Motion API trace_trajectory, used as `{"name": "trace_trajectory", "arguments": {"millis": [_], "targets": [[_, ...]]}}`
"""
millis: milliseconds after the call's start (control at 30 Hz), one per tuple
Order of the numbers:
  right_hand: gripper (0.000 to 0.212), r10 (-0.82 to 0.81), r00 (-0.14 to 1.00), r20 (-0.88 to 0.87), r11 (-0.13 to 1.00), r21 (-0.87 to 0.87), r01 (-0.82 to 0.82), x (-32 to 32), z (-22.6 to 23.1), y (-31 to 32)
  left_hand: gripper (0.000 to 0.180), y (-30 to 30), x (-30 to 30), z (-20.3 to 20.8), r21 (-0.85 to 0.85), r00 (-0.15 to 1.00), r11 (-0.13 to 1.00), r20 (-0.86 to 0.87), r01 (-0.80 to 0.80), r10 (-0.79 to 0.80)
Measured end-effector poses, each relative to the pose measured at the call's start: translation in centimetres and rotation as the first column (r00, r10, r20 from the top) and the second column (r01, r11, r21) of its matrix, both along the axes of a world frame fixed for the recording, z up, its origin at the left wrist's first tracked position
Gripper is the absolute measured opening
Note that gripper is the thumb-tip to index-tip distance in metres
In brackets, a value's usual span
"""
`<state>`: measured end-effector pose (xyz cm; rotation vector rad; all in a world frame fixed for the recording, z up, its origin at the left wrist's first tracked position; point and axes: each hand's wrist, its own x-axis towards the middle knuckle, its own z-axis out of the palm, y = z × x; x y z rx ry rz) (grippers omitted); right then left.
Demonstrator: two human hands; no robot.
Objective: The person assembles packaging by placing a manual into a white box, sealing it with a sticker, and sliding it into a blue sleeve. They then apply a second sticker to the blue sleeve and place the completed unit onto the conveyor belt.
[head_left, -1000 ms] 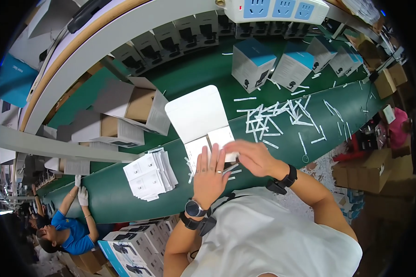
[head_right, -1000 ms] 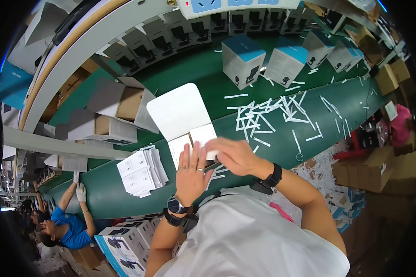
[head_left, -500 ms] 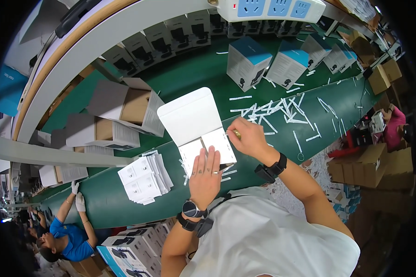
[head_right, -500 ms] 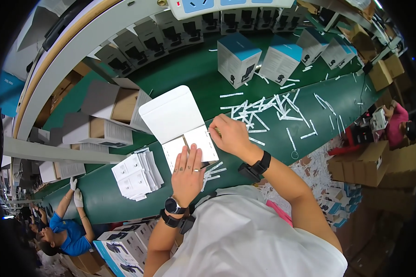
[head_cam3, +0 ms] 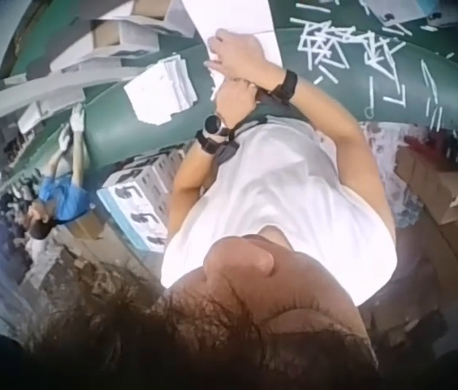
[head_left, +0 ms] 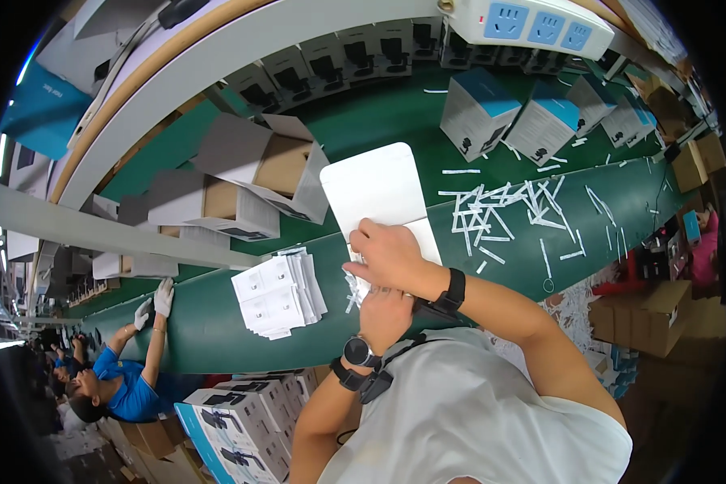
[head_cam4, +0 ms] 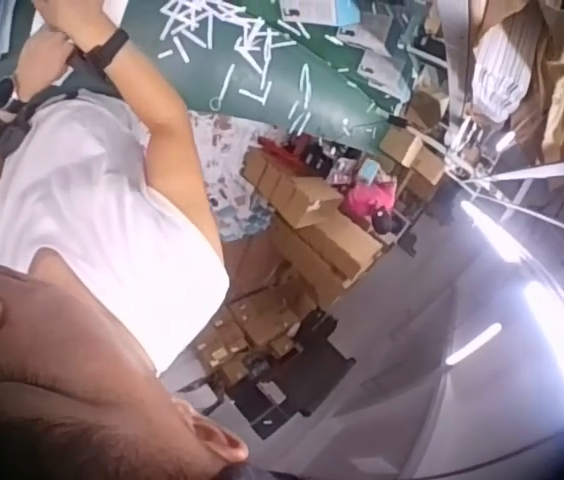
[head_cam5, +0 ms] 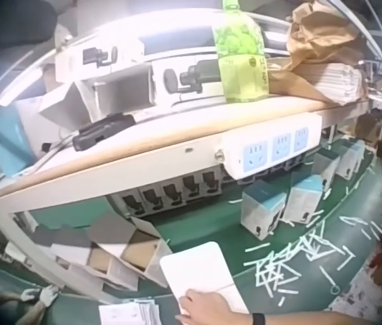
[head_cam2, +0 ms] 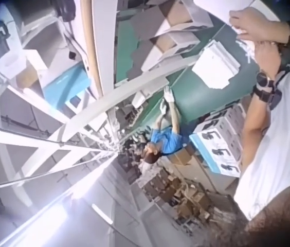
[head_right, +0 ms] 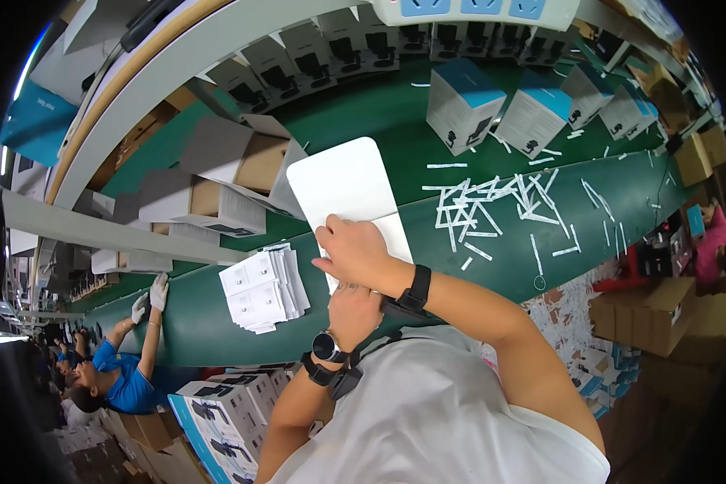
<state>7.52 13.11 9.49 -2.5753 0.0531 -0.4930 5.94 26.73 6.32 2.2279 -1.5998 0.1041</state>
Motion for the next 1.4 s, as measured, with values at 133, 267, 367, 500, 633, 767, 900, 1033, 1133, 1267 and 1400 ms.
{"name": "trace_trajectory", "arguments": {"millis": [133, 267, 367, 500, 633, 767, 900, 1033, 1133, 1267, 1400], "targets": [[0.028, 0.2, 0.98, -0.024, 0.936, 0.299, -0.184, 0.4, 0.9, 0.1, 0.027, 0.5, -0.5, -0.3, 0.098, 0.997, 0.995, -0.079, -0.012, 0.02], [0.029, -0.218, 0.906, 0.363, 0.741, 0.666, -0.088, 0.5, 4.0, -4.4, 0.048, 0.1, 0.8, 1.1, -0.009, 1.0, 1.0, 0.011, -0.002, 0.002], [0.066, -0.385, 0.922, -0.045, 0.244, 0.958, 0.148, 2.2, 5.5, -12.9, 0.065, 0.1, 0.9, 1.6, 0.024, 0.996, 0.999, 0.082, 0.034, -0.036], [0.089, 0.253, 0.935, -0.249, 0.197, 0.959, 0.202, 1.7, 2.9, -12.7, 0.075, 0.8, 2.5, 4.2, -0.048, 0.984, 0.996, -0.162, 0.073, -0.08], [0.02, 0.404, 0.895, -0.19, 0.895, 0.285, -0.343, -2.7, 7.0, -6.3, 0.049, 3.6, 3.8, 1.4, -0.074, 0.529, 0.994, -0.848, -0.083, -0.019], [0.02, 0.342, 0.938, -0.056, 0.925, 0.196, -0.326, -4.0, 5.1, -4.4, 0.035, 3.9, 2.1, 0.6, -0.28, 0.515, 0.909, -0.853, -0.31, -0.087], [0.021, 0.417, 0.909, 0.006, 0.899, 0.143, -0.413, -4.1, 5.3, -3.8, 0.029, 4.4, 2.2, 0.0, -0.406, 0.497, 0.853, -0.842, -0.328, -0.21], [0.021, 0.459, 0.887, -0.061, 0.858, 0.289, -0.424, -3.5, 4.4, -4.1, 0.031, 4.6, 2.9, 0.3, -0.421, 0.527, 0.867, -0.817, -0.266, -0.235], [0.027, 0.577, 0.816, -0.044, 0.734, 0.466, -0.494, -3.6, 3.5, -4.3, 0.033, 5.2, 3.0, 0.3, -0.341, 0.391, 0.889, -0.896, -0.305, -0.21], [0.02, 0.216, 0.948, 0.233, 0.183, 0.944, -0.274, -5.4, 3.1, -9.8, 0.038, 4.7, 2.9, -0.4, -0.357, 0.799, 0.903, -0.601, -0.24, -0.024], [0.016, -0.261, 0.962, -0.083, 0.947, -0.215, 0.239, -6.9, 4.3, -11.3, 0.039, 5.5, 2.5, -0.2, -0.395, 0.63, 0.86, -0.768, -0.323, -0.116]]}}
